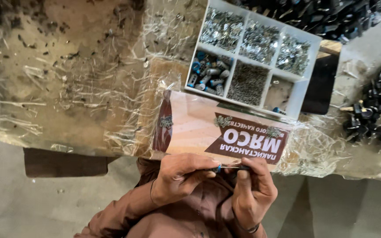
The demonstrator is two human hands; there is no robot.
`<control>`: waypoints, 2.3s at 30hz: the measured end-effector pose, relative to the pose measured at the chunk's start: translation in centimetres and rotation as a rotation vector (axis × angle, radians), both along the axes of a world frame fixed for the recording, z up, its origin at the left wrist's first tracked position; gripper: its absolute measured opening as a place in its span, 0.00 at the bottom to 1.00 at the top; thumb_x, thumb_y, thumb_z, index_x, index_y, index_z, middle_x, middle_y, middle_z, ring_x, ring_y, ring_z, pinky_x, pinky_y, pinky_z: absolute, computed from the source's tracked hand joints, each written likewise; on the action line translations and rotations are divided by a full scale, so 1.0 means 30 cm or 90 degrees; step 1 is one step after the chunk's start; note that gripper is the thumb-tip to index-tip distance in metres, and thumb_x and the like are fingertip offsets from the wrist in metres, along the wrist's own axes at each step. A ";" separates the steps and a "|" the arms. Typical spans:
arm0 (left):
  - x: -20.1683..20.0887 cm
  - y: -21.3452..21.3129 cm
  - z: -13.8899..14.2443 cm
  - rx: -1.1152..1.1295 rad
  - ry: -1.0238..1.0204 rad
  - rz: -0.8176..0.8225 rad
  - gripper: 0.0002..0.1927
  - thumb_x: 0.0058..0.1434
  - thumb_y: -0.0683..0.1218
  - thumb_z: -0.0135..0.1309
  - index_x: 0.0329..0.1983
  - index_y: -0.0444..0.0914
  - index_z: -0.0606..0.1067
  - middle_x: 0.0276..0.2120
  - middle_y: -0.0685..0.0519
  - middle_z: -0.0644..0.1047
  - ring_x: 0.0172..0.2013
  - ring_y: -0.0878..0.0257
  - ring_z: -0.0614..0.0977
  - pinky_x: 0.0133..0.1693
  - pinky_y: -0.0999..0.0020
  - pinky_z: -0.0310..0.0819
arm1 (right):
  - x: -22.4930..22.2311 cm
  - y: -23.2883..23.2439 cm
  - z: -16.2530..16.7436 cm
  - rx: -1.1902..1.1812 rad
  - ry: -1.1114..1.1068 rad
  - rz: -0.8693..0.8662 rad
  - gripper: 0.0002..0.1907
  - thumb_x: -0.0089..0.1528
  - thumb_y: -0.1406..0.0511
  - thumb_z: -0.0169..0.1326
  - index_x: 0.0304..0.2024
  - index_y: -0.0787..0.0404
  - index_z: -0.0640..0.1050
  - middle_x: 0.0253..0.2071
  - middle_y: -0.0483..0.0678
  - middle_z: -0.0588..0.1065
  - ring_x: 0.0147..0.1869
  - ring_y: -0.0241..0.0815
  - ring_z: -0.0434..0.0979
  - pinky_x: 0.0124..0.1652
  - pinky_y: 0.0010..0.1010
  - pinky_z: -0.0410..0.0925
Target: The person sits at a work table and assembles small cylindrical connector components by hand. They pick small metal contact parts from a compartment box, fit them onto a connector body held in one hand, press them into place, and set finished assemblies aside, repeating the cycle with parts from piles on the table.
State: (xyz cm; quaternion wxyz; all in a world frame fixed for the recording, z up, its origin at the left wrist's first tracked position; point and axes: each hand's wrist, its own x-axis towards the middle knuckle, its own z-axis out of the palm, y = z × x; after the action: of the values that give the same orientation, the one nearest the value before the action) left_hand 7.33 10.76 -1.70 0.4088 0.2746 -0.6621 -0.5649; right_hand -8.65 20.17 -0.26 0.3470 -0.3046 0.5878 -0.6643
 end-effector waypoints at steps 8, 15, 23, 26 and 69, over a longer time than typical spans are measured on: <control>-0.009 -0.011 -0.048 -0.048 0.010 -0.005 0.12 0.62 0.35 0.63 0.48 0.36 0.80 0.41 0.47 0.85 0.39 0.58 0.88 0.41 0.69 0.84 | -0.066 -0.005 -0.030 0.124 0.109 0.069 0.10 0.60 0.79 0.56 0.45 0.72 0.81 0.36 0.47 0.76 0.38 0.35 0.76 0.38 0.21 0.68; -0.027 -0.021 -0.046 -0.066 -0.027 0.071 0.12 0.58 0.36 0.64 0.46 0.36 0.81 0.38 0.48 0.86 0.35 0.61 0.90 0.38 0.71 0.84 | -0.040 -0.085 -0.031 0.093 0.141 0.109 0.13 0.59 0.78 0.60 0.46 0.69 0.83 0.38 0.49 0.77 0.41 0.37 0.76 0.38 0.23 0.69; -0.056 -0.049 -0.023 -0.092 0.039 0.003 0.14 0.62 0.38 0.66 0.48 0.38 0.75 0.43 0.47 0.85 0.42 0.58 0.90 0.43 0.69 0.85 | -0.112 -0.102 0.046 -0.032 0.443 0.127 0.09 0.58 0.74 0.64 0.41 0.64 0.81 0.41 0.48 0.79 0.43 0.36 0.81 0.41 0.22 0.73; -0.058 -0.057 0.005 -0.067 0.050 -0.018 0.15 0.63 0.38 0.65 0.50 0.37 0.75 0.43 0.48 0.85 0.42 0.58 0.90 0.43 0.68 0.85 | -0.159 -0.078 0.026 0.007 0.135 0.180 0.09 0.58 0.76 0.63 0.41 0.69 0.82 0.36 0.50 0.79 0.37 0.36 0.78 0.35 0.23 0.69; -0.129 -0.126 -0.106 -0.014 -0.043 0.096 0.17 0.56 0.40 0.66 0.48 0.33 0.79 0.34 0.48 0.87 0.36 0.63 0.90 0.40 0.69 0.86 | -1.127 -0.314 -0.053 0.189 0.953 -0.325 0.07 0.68 0.64 0.64 0.46 0.59 0.84 0.42 0.49 0.78 0.49 0.48 0.77 0.51 0.42 0.70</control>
State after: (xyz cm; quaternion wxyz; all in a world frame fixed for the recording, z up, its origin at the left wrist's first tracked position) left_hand 3.47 6.99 -4.88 0.4305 0.3383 -0.6592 -0.5154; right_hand -42.46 10.75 -1.84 -0.2646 -0.4760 0.7980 -0.2580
